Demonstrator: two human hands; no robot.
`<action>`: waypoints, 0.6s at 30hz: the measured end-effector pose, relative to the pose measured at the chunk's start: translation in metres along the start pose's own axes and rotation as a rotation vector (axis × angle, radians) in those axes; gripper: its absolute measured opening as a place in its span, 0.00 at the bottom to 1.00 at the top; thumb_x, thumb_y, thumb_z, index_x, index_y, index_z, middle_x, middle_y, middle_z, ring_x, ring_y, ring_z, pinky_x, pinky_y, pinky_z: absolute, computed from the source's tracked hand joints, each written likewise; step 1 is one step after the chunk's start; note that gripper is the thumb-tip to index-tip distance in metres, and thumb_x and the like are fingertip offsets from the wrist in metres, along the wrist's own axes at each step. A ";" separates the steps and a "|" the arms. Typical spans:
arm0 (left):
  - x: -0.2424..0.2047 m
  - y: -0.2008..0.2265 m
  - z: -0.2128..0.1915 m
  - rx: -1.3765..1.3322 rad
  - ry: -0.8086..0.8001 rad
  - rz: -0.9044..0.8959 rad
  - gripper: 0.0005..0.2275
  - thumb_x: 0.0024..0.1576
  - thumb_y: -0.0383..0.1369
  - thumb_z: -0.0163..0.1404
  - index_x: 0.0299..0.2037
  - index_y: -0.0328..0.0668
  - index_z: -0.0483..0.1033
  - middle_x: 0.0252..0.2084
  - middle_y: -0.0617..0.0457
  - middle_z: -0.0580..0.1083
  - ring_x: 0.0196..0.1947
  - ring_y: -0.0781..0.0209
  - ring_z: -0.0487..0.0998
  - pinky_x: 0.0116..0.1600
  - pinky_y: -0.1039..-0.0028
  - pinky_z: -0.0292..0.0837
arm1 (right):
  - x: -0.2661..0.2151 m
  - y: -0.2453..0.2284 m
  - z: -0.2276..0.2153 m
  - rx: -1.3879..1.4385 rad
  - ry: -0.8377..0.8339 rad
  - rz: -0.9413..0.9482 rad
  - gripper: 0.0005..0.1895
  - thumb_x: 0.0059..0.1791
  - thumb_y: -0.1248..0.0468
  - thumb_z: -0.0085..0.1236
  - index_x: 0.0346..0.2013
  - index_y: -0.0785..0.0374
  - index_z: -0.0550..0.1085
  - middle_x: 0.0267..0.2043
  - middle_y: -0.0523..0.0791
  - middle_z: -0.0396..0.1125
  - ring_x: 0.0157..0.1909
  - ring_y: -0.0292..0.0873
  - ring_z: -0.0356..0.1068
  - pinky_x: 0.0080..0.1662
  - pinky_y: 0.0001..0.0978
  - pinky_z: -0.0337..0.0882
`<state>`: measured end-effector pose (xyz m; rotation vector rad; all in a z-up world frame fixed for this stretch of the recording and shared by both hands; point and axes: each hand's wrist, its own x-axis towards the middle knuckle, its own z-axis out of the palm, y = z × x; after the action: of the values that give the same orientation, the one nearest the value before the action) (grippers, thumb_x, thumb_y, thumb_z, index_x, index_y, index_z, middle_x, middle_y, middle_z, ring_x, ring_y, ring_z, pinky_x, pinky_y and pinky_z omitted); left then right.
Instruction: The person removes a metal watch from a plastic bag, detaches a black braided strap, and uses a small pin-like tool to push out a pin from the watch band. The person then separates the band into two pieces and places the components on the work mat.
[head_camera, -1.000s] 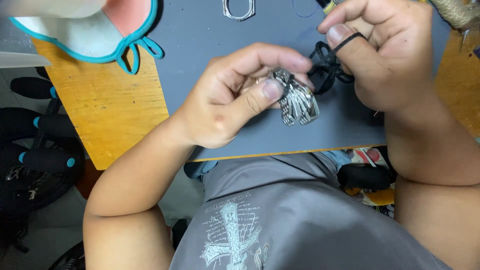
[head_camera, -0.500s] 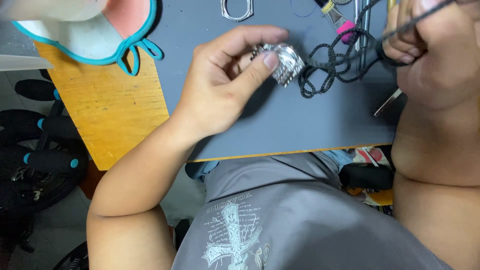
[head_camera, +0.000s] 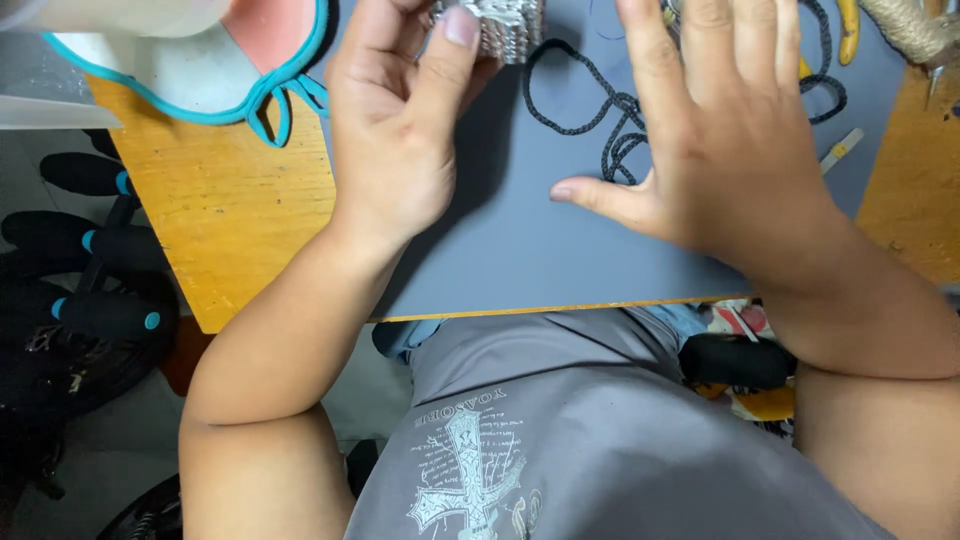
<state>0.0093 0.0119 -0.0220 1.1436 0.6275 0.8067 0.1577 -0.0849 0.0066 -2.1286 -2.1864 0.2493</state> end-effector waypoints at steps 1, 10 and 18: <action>-0.001 -0.004 -0.001 -0.036 -0.022 -0.021 0.06 0.55 0.31 0.40 0.40 0.43 0.61 0.41 0.57 0.65 0.41 0.69 0.66 0.47 0.75 0.69 | 0.000 -0.001 -0.004 -0.002 0.057 -0.020 0.53 0.30 0.38 0.59 0.54 0.74 0.53 0.52 0.62 0.48 0.51 0.65 0.49 0.48 0.58 0.52; -0.008 -0.003 0.007 -0.086 -0.291 -0.348 0.09 0.55 0.31 0.34 0.43 0.40 0.61 0.43 0.54 0.64 0.37 0.72 0.67 0.48 0.80 0.70 | -0.002 0.010 0.013 0.337 0.256 -0.224 0.18 0.46 0.69 0.56 0.45 0.77 0.62 0.34 0.53 0.59 0.32 0.52 0.56 0.39 0.37 0.59; -0.008 0.001 0.008 -0.082 -0.338 -0.305 0.17 0.52 0.30 0.39 0.50 0.32 0.53 0.43 0.45 0.66 0.44 0.64 0.67 0.52 0.76 0.65 | -0.001 0.005 0.009 0.567 0.270 -0.214 0.13 0.44 0.75 0.53 0.41 0.77 0.64 0.35 0.56 0.61 0.34 0.51 0.60 0.40 0.35 0.60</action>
<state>0.0107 0.0015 -0.0183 1.0467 0.4657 0.3648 0.1611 -0.0865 -0.0031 -1.5182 -1.8778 0.4675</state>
